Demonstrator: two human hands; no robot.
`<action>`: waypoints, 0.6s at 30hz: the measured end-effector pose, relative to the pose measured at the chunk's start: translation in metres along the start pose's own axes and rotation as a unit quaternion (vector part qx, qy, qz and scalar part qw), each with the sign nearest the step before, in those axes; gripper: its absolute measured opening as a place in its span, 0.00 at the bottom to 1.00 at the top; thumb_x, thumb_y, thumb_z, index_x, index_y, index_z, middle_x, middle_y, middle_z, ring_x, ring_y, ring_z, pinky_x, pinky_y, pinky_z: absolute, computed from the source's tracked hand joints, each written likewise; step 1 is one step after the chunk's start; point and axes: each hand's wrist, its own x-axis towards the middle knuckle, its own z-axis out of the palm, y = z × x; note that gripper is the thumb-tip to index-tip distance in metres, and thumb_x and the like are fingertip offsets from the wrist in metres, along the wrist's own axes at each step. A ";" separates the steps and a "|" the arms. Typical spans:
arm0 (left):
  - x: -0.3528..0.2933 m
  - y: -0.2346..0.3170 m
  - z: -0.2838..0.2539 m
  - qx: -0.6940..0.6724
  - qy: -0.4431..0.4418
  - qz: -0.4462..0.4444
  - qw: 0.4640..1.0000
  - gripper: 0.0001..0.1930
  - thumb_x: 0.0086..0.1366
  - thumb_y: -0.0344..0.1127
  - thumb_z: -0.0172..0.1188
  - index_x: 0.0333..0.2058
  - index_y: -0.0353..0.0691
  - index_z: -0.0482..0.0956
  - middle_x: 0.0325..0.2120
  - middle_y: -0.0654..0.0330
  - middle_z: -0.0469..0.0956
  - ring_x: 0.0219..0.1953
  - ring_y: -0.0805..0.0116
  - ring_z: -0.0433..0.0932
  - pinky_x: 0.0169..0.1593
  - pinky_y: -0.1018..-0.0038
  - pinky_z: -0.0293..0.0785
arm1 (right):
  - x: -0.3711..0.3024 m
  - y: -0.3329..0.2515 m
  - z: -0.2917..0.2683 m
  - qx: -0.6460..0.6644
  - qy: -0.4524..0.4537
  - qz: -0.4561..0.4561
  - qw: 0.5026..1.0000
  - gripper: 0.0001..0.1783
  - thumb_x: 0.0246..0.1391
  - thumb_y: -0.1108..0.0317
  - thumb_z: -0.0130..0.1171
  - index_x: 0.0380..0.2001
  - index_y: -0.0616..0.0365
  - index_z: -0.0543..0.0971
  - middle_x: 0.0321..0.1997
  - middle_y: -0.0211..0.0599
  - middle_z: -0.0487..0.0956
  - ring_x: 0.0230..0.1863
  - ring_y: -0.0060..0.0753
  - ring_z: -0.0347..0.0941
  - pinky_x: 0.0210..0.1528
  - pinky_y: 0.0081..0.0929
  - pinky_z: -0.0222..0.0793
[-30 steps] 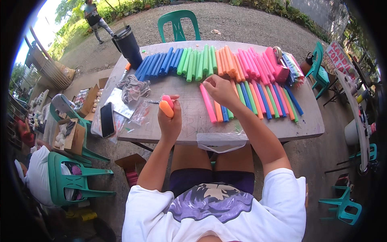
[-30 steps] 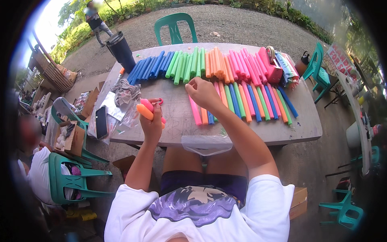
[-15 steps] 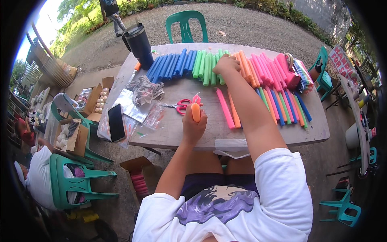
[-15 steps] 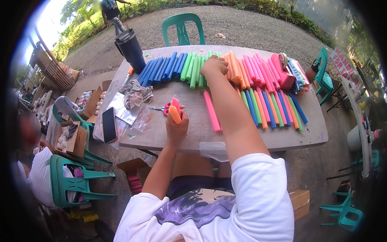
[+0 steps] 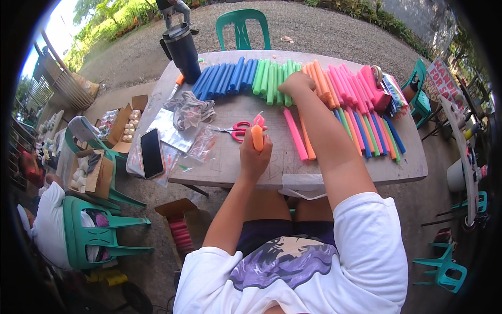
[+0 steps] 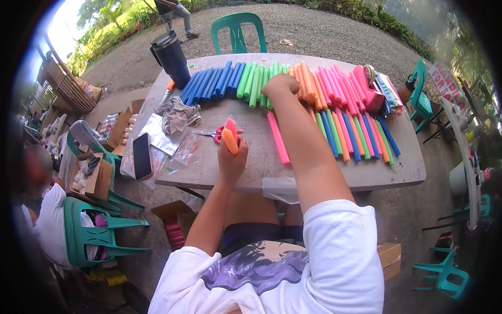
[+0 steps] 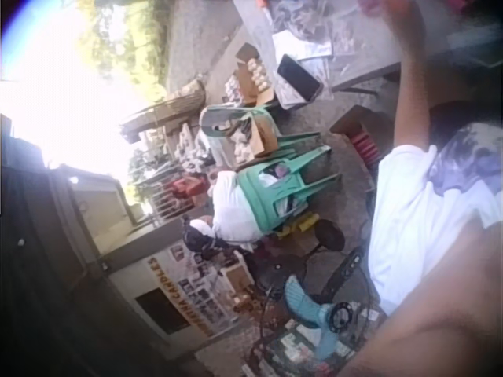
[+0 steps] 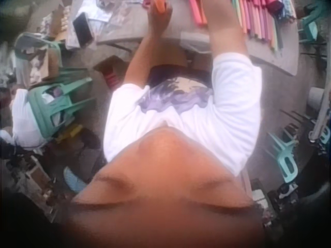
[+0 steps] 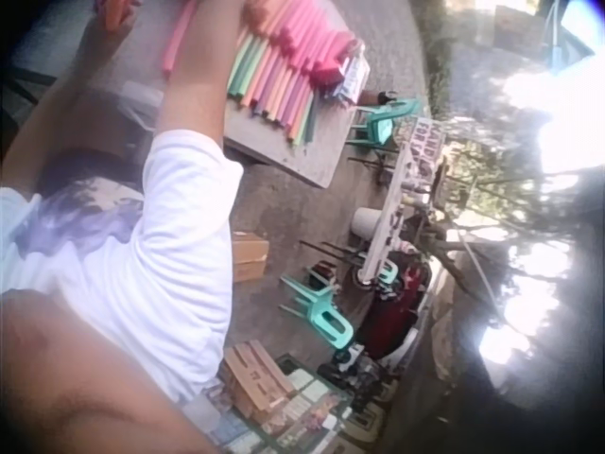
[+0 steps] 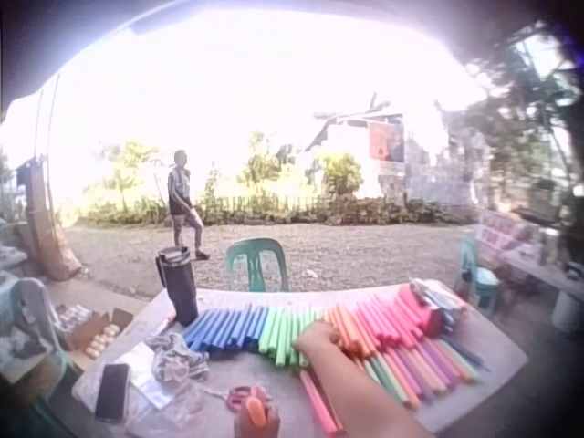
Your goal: The person gathers colorful cylindrical candles from a table, bundles them by color, and ties them together with string. They use scissors to cut the string and place the finished bundles on the table.
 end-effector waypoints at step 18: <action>-0.002 -0.015 -0.002 -0.055 0.004 -0.049 0.997 0.10 0.63 0.28 0.53 0.43 0.34 0.68 0.34 0.62 0.72 0.24 0.81 0.68 0.28 0.82 0.67 | -0.037 0.047 0.005 0.159 0.075 -0.151 0.973 0.32 0.48 0.60 0.60 0.52 0.68 0.64 0.45 0.51 0.78 0.45 0.42 0.78 0.41 0.38 0.72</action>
